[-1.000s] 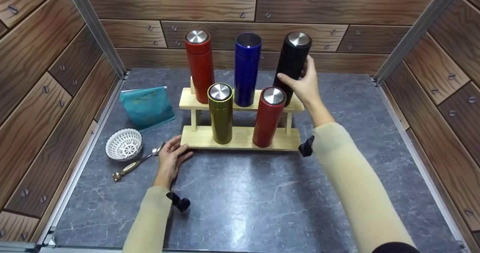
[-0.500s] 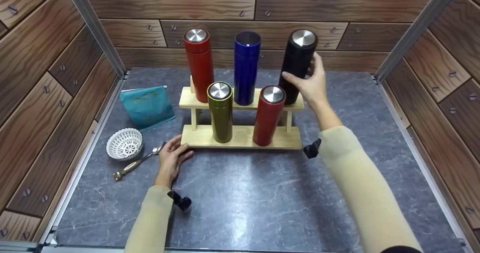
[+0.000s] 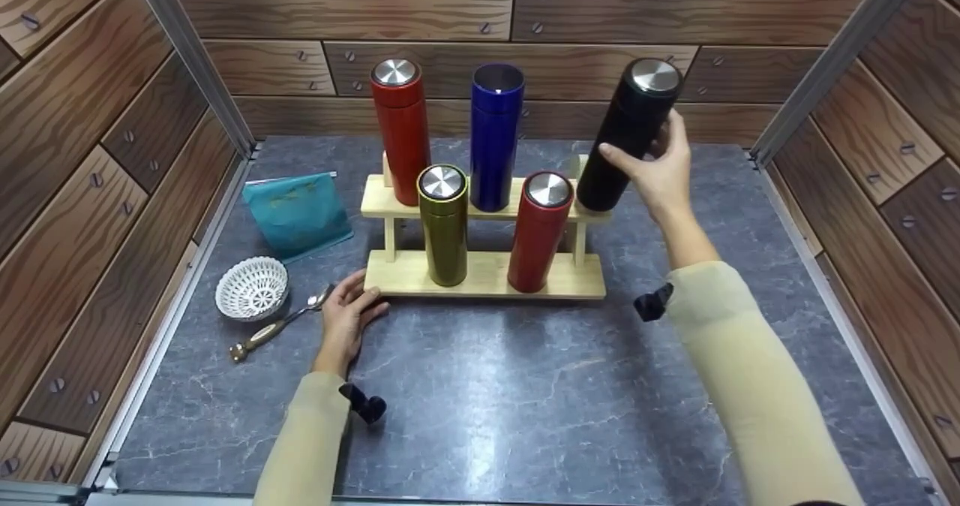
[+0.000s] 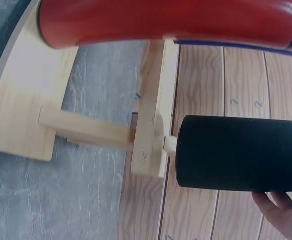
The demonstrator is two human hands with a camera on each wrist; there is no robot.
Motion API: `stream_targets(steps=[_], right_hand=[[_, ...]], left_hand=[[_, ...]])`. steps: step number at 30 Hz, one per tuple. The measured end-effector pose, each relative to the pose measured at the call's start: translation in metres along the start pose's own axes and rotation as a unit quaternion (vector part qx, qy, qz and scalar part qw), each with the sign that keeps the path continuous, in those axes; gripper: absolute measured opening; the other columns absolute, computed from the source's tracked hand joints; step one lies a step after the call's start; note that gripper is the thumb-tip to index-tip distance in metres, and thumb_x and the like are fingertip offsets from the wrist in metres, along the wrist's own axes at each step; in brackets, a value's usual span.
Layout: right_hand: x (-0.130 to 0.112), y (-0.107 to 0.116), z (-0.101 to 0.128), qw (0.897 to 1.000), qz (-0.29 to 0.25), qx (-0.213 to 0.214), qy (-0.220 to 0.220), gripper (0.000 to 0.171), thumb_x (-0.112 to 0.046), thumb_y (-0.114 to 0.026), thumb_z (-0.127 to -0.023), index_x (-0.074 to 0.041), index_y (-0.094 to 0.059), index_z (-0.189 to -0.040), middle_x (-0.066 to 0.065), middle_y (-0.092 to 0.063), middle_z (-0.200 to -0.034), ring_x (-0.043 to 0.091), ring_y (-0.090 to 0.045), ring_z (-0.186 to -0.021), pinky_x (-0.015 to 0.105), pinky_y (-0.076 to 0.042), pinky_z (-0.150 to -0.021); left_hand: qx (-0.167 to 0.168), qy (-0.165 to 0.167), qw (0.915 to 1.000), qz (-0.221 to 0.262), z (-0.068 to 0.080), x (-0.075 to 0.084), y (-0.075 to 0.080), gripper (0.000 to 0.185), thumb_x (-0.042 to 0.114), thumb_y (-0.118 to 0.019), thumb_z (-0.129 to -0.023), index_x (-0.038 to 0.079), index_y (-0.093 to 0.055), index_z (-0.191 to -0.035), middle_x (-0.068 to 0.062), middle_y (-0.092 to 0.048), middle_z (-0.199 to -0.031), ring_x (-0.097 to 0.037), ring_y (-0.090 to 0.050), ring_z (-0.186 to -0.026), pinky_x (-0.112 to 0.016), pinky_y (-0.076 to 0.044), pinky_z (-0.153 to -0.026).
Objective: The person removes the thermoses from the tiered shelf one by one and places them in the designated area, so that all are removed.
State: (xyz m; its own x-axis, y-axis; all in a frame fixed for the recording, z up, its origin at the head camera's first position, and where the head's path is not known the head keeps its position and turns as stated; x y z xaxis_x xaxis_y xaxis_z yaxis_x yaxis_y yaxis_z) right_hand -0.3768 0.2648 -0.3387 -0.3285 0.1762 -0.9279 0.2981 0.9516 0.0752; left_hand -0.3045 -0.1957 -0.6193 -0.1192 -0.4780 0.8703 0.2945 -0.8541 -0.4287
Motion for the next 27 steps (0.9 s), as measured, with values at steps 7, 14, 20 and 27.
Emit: stream_targets(steps=[7,14,20,27], right_hand=[[-0.011,0.016,0.008,1.0,0.003,0.014,0.008,0.077,-0.007,-0.085,-0.063,-0.012,-0.047,-0.13,0.01,-0.056,-0.119,0.024,-0.054,-0.103,0.036,-0.046,-0.092],[-0.012,0.036,0.013,0.999,0.004,0.031,0.016,0.076,-0.004,-0.084,-0.063,-0.011,-0.047,-0.13,0.009,-0.056,-0.117,0.023,-0.053,-0.104,0.031,-0.046,-0.091],[-0.007,0.051,0.013,0.999,0.006,0.049,0.021,0.076,-0.004,-0.084,-0.064,-0.012,-0.048,-0.13,0.008,-0.057,-0.114,0.021,-0.053,-0.103,0.029,-0.046,-0.089],[0.031,0.063,0.01,0.998,-0.006,0.063,0.001,0.078,-0.001,-0.084,-0.063,-0.012,-0.047,-0.131,0.009,-0.055,-0.117,0.023,-0.051,-0.107,0.033,-0.045,-0.095]], left_hand=[[0.003,-0.002,1.0,-0.003,0.0,0.0,0.0,0.049,-0.006,-0.067,-0.081,0.005,-0.053,-0.126,-0.016,-0.054,-0.119,-0.022,-0.062,-0.09,-0.043,-0.057,-0.076],[-0.001,-0.004,1.0,0.005,-0.001,0.0,-0.001,0.05,-0.007,-0.066,-0.08,0.004,-0.051,-0.127,-0.016,-0.053,-0.119,-0.022,-0.061,-0.091,-0.043,-0.057,-0.077],[0.002,-0.009,0.9999,0.009,-0.001,0.0,0.0,0.051,-0.008,-0.066,-0.08,0.003,-0.051,-0.127,-0.016,-0.053,-0.117,-0.022,-0.061,-0.089,-0.042,-0.057,-0.075],[0.002,-0.009,1.0,0.001,0.0,0.0,-0.002,0.053,-0.008,-0.066,-0.08,0.006,-0.051,-0.129,-0.015,-0.053,-0.118,-0.022,-0.061,-0.091,-0.043,-0.057,-0.076]])
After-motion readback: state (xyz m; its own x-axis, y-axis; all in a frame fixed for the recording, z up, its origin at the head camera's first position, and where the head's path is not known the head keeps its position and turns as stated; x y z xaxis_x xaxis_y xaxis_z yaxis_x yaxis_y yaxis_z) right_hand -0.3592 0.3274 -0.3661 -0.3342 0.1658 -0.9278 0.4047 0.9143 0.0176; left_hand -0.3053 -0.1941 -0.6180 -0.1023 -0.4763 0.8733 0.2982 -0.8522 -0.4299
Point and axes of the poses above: each hand's wrist, its own z-axis away from the middle knuckle, its own y-axis out of the back of the hand, x = y × z, the point moved 8 cm from there along -z, towards the middle knuckle
